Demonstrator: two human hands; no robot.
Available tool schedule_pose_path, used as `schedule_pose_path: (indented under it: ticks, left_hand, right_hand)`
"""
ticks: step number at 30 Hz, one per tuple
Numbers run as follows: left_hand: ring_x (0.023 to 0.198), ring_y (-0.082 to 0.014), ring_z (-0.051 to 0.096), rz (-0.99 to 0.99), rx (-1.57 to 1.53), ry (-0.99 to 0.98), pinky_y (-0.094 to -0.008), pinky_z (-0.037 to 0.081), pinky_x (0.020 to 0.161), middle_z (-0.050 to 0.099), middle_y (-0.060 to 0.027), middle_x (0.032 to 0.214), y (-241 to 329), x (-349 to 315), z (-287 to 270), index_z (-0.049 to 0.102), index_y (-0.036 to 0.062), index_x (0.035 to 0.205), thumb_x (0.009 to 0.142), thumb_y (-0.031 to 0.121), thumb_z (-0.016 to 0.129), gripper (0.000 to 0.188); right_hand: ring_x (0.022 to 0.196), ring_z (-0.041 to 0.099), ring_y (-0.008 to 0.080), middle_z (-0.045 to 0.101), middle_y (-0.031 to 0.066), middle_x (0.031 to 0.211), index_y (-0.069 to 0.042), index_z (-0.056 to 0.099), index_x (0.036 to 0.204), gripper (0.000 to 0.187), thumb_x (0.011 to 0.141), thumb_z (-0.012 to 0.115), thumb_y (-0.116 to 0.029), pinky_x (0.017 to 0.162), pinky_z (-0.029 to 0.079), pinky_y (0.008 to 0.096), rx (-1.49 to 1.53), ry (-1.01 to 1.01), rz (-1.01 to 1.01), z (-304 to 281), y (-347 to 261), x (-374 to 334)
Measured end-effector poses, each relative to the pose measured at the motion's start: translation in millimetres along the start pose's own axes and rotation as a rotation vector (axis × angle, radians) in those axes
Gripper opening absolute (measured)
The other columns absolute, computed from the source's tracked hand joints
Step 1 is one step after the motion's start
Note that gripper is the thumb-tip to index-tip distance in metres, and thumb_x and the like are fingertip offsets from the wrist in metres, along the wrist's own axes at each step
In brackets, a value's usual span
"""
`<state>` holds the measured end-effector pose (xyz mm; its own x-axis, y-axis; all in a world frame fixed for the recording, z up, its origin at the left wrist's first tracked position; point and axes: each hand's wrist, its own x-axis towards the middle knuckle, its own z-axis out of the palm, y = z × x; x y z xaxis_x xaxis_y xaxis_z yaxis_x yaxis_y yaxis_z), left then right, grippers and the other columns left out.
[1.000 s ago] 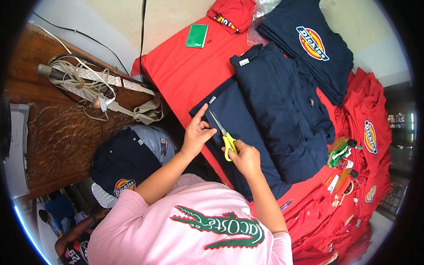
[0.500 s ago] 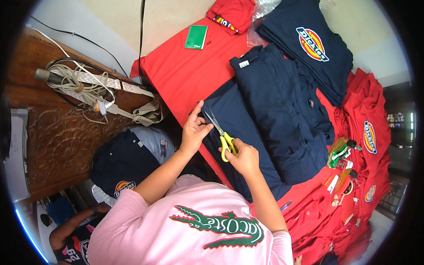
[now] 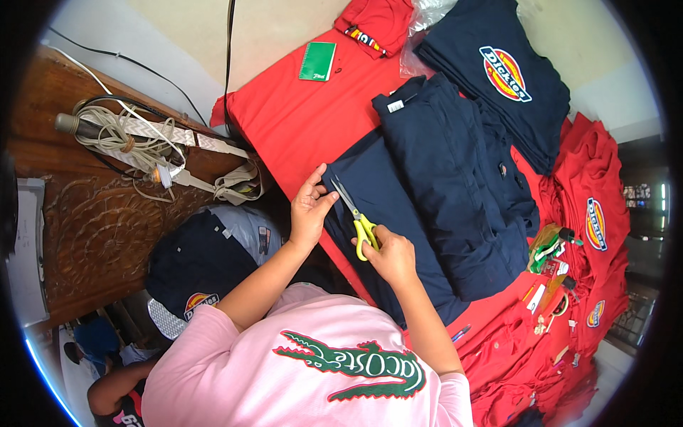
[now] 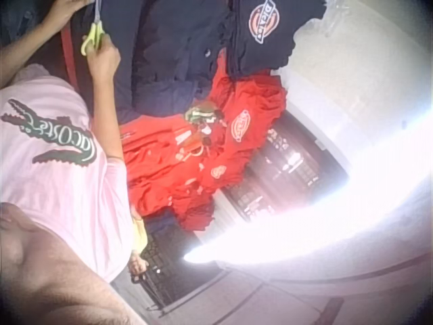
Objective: The person trims excess threads from a stack of dark navy shirts using shears, turns the shirts over, and checks the tags on red shirts.
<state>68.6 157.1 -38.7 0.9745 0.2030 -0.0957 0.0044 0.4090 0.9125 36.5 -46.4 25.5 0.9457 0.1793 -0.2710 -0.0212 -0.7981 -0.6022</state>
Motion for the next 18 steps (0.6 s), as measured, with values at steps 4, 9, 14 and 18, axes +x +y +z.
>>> schedule_pose_path:
  ticks: [4, 9, 14, 18]
  left_hand:
    - [0.092, -0.0050, 0.061, -0.008, 0.009, -0.011, -0.0204, 0.054, 0.082, 0.064, -0.0036, 0.111, 5.3, -1.6, 3.5, 0.045, 0.0049, 0.161, 0.093, -0.016, 0.067, 0.075]
    - [0.089, -0.0036, 0.057, -0.042, 0.009, -0.005, -0.0190, 0.053, 0.081, 0.062, -0.0023, 0.110, 5.7, -2.0, -2.2, 0.044, 0.0051, 0.161, 0.092, -0.017, 0.068, 0.077]
    - [0.087, -0.0039, 0.054, -0.045, 0.052, 0.025, -0.0194, 0.051, 0.083, 0.059, 0.0000, 0.108, 1.9, 1.4, -7.0, 0.044, 0.0041, 0.161, 0.091, -0.015, 0.070, 0.077]
    - [0.088, -0.0038, 0.055, -0.058, 0.097, 0.072, -0.0197, 0.048, 0.089, 0.059, 0.0038, 0.100, -8.8, 6.3, -16.3, 0.051, 0.0036, 0.156, 0.094, -0.004, 0.074, 0.067]
  right_hand:
    - [0.063, 0.071, 0.0337, 0.068, 0.0126, 0.066, -0.005, 0.068, 0.086, 0.034, 0.087, 0.079, -0.038, 0.062, 0.055, 0.0463, -0.050, 0.002, 0.000, -2.4, -10.4, 11.1]
    - [0.062, 0.071, 0.0343, 0.067, 0.0132, 0.065, -0.005, 0.068, 0.086, 0.035, 0.090, 0.077, -0.038, 0.061, 0.054, 0.0466, -0.048, 0.006, -0.032, 2.7, -8.2, 17.7]
    - [0.059, 0.067, 0.0344, 0.065, 0.0152, 0.065, -0.004, 0.066, 0.085, 0.034, 0.096, 0.076, -0.035, 0.059, 0.052, 0.0447, 0.013, 0.000, 0.040, 8.3, -7.0, 12.6]
    - [0.055, 0.053, 0.0056, 0.059, 0.0007, 0.063, -0.004, 0.062, 0.083, 0.032, 0.100, 0.077, -0.026, 0.050, 0.040, 0.0276, 0.456, 0.226, 0.211, 6.5, 28.0, -12.7]
